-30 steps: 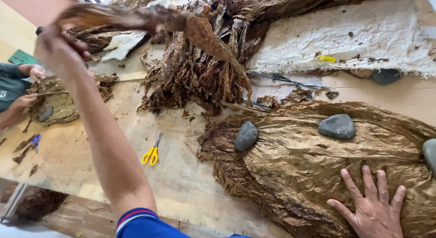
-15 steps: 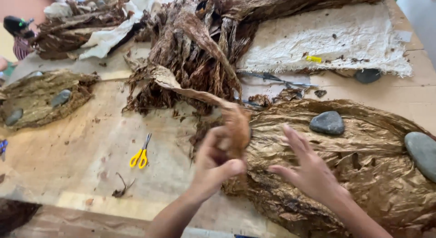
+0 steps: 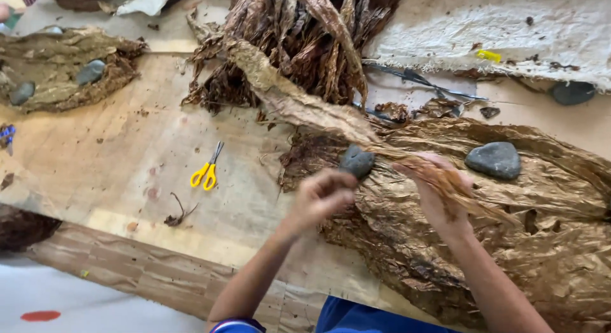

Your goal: Spreading out large dried leaves on a wooden surface and using stones to keep them flat and smooth.

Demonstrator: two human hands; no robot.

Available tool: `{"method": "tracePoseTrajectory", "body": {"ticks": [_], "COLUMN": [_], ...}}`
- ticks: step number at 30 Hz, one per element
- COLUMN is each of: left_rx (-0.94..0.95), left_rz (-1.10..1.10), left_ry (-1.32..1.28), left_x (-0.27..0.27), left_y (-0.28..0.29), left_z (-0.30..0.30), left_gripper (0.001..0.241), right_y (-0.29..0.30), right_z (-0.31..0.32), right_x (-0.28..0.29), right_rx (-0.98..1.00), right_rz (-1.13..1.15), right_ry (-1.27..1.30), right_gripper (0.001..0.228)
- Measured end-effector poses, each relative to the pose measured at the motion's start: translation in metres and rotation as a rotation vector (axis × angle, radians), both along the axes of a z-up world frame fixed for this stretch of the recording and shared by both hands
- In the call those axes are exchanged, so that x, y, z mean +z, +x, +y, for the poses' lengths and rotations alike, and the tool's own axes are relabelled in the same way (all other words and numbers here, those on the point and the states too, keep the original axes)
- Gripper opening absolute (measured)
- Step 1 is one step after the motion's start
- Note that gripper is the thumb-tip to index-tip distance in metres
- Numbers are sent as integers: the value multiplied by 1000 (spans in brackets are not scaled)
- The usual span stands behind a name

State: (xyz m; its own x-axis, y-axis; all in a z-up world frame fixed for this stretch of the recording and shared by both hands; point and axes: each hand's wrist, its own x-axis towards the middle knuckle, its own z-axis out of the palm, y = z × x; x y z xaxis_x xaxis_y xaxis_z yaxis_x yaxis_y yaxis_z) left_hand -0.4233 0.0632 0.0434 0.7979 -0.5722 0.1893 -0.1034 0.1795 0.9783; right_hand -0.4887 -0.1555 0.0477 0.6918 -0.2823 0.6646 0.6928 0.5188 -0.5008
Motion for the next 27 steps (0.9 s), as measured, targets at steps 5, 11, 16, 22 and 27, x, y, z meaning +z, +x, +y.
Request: {"method": "tracePoseTrajectory", "body": {"ticks": [5, 11, 16, 22, 27], "left_rx": [464, 656, 747, 561, 1304], "left_rz": [678, 881, 513, -514, -761], "left_ry": [-354, -389, -446, 101, 1073], "left_x": [-33, -14, -3, 71, 70], "left_y": [112, 179, 186, 54, 11], "left_z": [25, 19, 36, 113, 168], "left_gripper": [27, 28, 39, 15, 74], "right_y": [-29, -74, -86, -96, -100], "right_z": [-43, -26, -39, -43, -41], "right_x": [-37, 12, -13, -58, -76], "right_rx": [-355, -540, -762, -170, -222], "right_rz": [199, 224, 440, 472, 986], "right_ry": [-576, -959, -831, 98, 335], "right_gripper": [28, 41, 24, 31, 27]}}
